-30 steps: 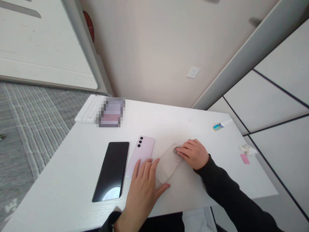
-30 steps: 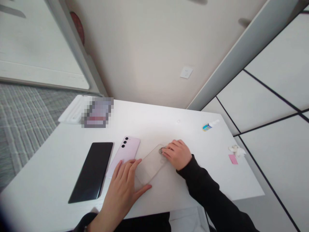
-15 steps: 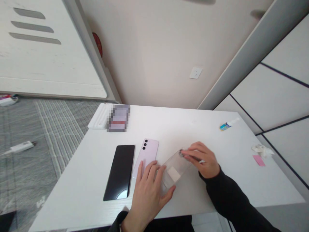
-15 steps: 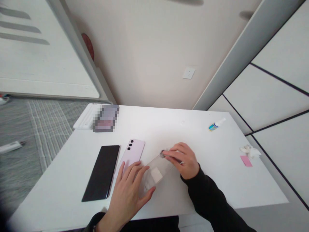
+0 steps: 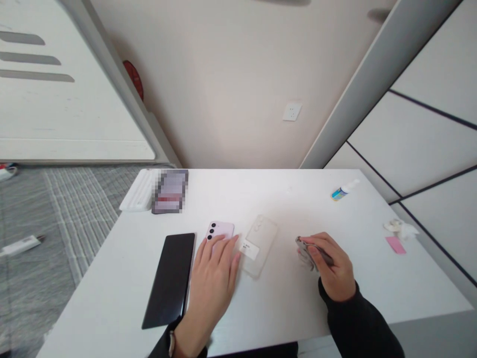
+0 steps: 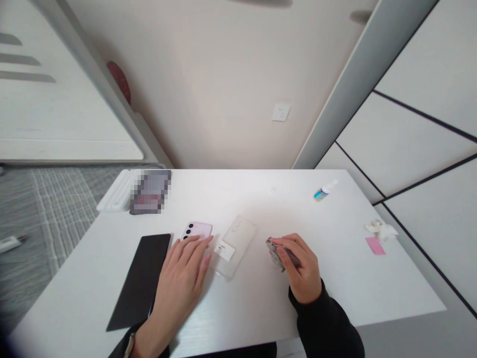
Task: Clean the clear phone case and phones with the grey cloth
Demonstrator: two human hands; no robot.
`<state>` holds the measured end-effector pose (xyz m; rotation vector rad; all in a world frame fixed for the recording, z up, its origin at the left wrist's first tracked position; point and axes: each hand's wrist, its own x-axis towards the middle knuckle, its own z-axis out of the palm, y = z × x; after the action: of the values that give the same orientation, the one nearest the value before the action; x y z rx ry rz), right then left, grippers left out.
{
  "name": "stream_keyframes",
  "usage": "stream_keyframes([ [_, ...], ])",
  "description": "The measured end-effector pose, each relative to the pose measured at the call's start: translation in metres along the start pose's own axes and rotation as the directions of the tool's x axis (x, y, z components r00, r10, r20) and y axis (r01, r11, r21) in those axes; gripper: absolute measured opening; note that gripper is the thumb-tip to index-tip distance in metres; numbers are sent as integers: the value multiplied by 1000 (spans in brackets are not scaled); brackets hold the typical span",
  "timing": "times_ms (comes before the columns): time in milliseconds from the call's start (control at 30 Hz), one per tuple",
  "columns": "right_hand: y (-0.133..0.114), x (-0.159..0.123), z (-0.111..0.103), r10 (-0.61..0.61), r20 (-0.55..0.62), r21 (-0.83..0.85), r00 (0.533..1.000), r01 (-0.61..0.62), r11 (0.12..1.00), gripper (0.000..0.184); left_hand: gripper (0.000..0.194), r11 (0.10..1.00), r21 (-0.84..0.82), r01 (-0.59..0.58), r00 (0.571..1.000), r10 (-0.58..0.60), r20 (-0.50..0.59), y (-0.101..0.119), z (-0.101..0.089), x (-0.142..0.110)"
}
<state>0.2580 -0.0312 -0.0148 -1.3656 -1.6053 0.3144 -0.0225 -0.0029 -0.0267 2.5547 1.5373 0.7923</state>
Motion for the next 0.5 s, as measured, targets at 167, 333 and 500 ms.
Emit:
stream_keyframes([
  [167,7,7,4,45,5,-101,999,-44,994,12,84,1000,20,-4,998,3,68,14,7,-14],
  [333,10,21,21,-71,199,-123,977,97,988,17,91,999,-22,23,991,-20,129,13,5,-20],
  [500,6,16,51,-221,289,-135,931,268,954,34,92,996,-60,66,985,-55,165,5,-2,-22],
])
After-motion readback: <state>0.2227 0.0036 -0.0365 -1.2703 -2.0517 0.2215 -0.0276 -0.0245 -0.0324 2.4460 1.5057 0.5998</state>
